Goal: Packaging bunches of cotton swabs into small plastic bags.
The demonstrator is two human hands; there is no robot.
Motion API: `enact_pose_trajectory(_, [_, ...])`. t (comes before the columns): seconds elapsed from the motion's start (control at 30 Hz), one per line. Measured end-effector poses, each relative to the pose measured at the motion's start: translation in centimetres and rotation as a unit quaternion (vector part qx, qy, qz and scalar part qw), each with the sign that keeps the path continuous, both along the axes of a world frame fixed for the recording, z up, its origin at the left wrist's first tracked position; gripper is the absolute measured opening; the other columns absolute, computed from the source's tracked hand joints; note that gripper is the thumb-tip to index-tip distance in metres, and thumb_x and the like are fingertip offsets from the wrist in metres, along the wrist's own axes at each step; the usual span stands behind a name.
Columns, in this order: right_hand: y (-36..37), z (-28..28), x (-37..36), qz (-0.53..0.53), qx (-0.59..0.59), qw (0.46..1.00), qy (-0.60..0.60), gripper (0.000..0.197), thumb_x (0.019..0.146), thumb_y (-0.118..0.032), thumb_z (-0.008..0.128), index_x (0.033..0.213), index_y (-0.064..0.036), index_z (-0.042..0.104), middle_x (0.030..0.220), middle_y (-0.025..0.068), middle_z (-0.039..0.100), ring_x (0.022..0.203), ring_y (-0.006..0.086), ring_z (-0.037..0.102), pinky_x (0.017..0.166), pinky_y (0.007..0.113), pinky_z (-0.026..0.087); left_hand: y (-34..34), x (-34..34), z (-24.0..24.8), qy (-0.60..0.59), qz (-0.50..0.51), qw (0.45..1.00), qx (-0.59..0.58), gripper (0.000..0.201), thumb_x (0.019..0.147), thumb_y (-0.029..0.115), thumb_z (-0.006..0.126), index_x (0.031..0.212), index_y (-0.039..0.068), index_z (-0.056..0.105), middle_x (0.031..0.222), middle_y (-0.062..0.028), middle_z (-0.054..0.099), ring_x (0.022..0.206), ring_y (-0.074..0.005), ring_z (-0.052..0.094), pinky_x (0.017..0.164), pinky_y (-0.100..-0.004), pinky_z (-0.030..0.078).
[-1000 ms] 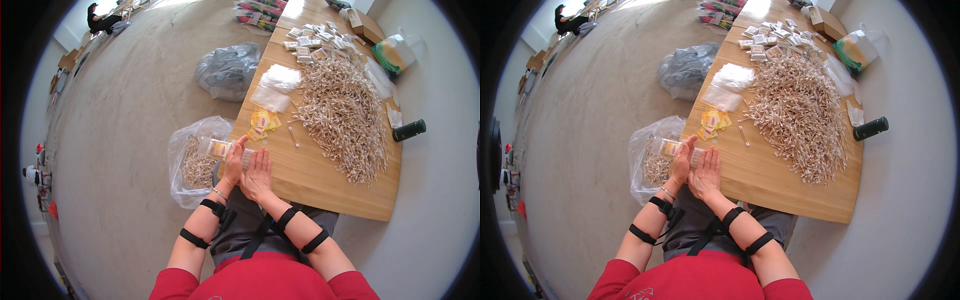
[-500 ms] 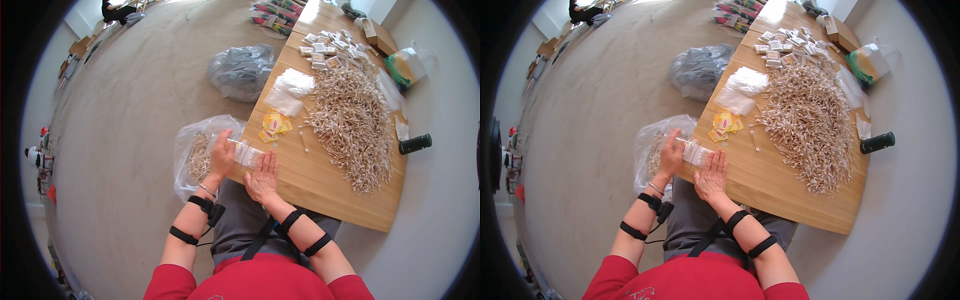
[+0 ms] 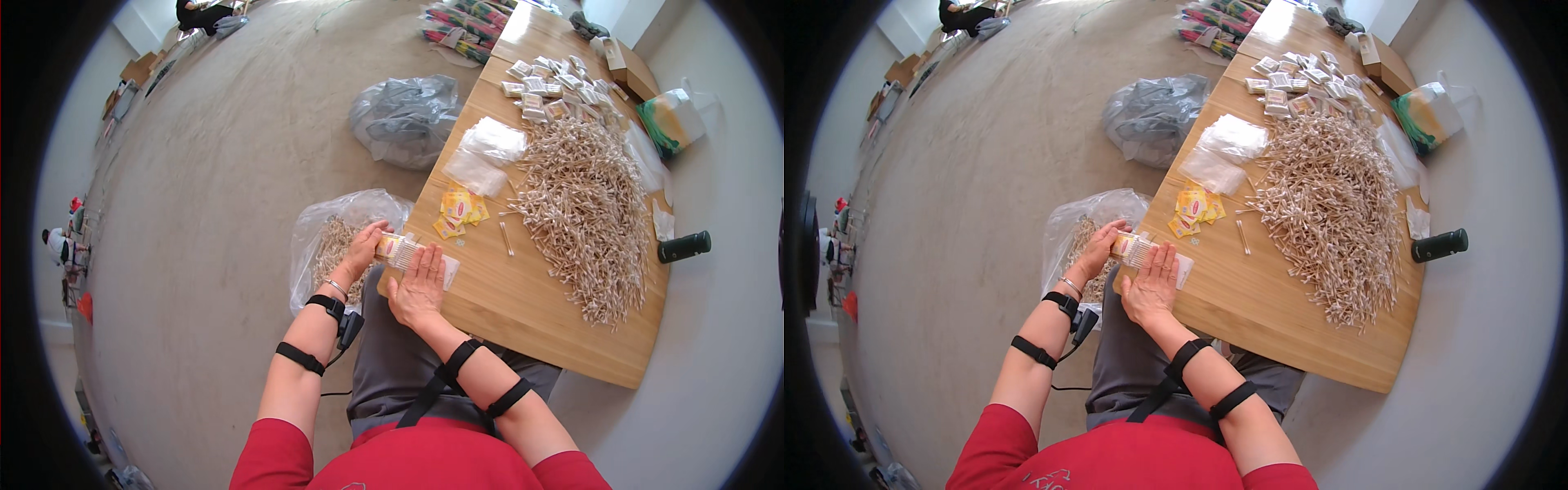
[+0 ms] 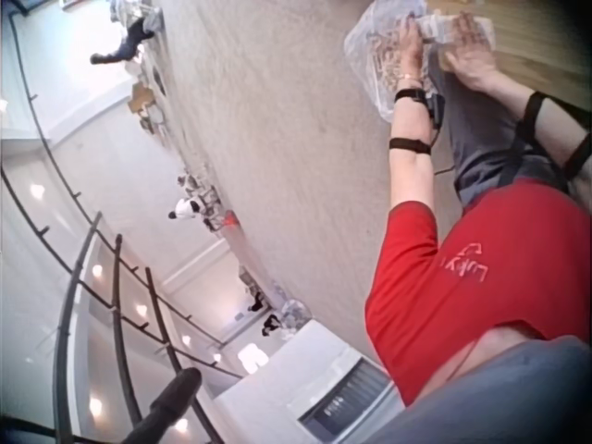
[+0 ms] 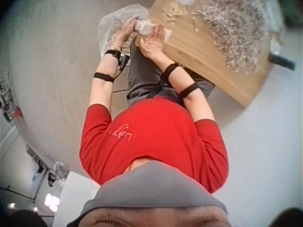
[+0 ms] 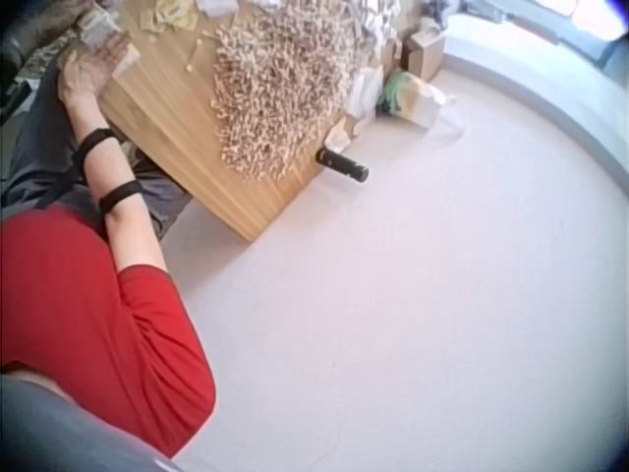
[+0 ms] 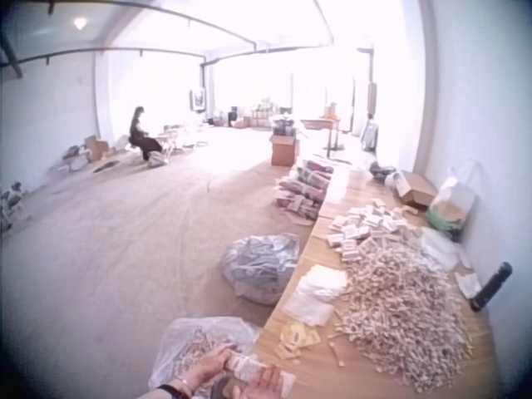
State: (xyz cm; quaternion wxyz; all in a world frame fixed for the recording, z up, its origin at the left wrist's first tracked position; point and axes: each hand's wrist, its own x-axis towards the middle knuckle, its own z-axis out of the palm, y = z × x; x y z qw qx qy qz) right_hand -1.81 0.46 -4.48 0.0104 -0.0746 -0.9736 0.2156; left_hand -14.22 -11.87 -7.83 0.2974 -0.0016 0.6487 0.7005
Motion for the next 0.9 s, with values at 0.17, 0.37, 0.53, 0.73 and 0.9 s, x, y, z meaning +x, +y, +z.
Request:
enact_pose_trajectory(0.17, [-0.8,-0.2,-0.6,-0.010,0.003,1.000,0.022,0.094,0.082,-0.042,0.056,0.141,0.0130,0.007,0.150,0.0305,0.001,0.141,0.0432,-0.004,0.114,0.048,-0.001,-0.1,-0.1,0.6,0.017,0.007,1.000,0.011,0.039,0.101,0.023,0.039,0.132,0.000,0.044,0.126,-0.0130,0.056,0.110,-0.0183,0.056,0.094,-0.0296,0.046])
enact_pose_trajectory(0.37, [-1.0,0.5,-0.7,0.012,-0.013,1.000,0.013,0.092,0.084,-0.041,0.054,0.142,0.0124,0.007,0.150,0.0304,0.004,0.141,0.0428,-0.001,0.114,0.049,0.000,-0.1,-0.1,0.4,0.058,0.006,0.998,-0.019,0.037,0.100,0.024,0.040,0.128,0.000,0.047,0.121,-0.0121,0.058,0.107,-0.0174,0.057,0.091,-0.0282,0.047])
enact_pose_trajectory(0.53, [1.2,0.6,-1.6,-0.044,-0.251,0.962,0.096,0.075,0.088,-0.028,0.046,0.142,0.0105,0.012,0.150,0.0278,0.010,0.142,0.0389,0.005,0.115,0.044,0.005,-0.8,-0.3,0.4,0.022,0.010,1.000,-0.014,0.043,0.101,0.030,0.037,0.132,0.001,0.045,0.126,-0.0129,0.056,0.114,-0.0193,0.053,0.097,-0.0311,0.043])
enact_pose_trajectory(0.73, [2.2,-0.1,-3.6,-0.106,-0.464,0.846,0.238,0.060,0.092,-0.022,0.038,0.142,0.0060,0.023,0.150,0.0222,0.021,0.142,0.0320,0.015,0.115,0.037,0.010,-0.4,0.1,1.7,0.061,-0.003,0.998,0.009,0.057,0.101,0.043,0.030,0.140,0.002,0.037,0.138,-0.0138,0.046,0.129,-0.0215,0.040,0.108,-0.0327,0.031])
enact_pose_trajectory(0.9, [-0.2,-0.1,-4.6,-0.104,-0.497,0.833,0.222,0.058,0.093,-0.023,0.037,0.142,0.0061,0.024,0.150,0.0227,0.023,0.141,0.0324,0.017,0.114,0.038,0.013,-0.6,0.2,2.5,0.042,-0.007,0.999,0.028,0.059,0.100,0.046,0.030,0.139,0.003,0.038,0.138,-0.0138,0.046,0.129,-0.0214,0.041,0.107,-0.0326,0.031])
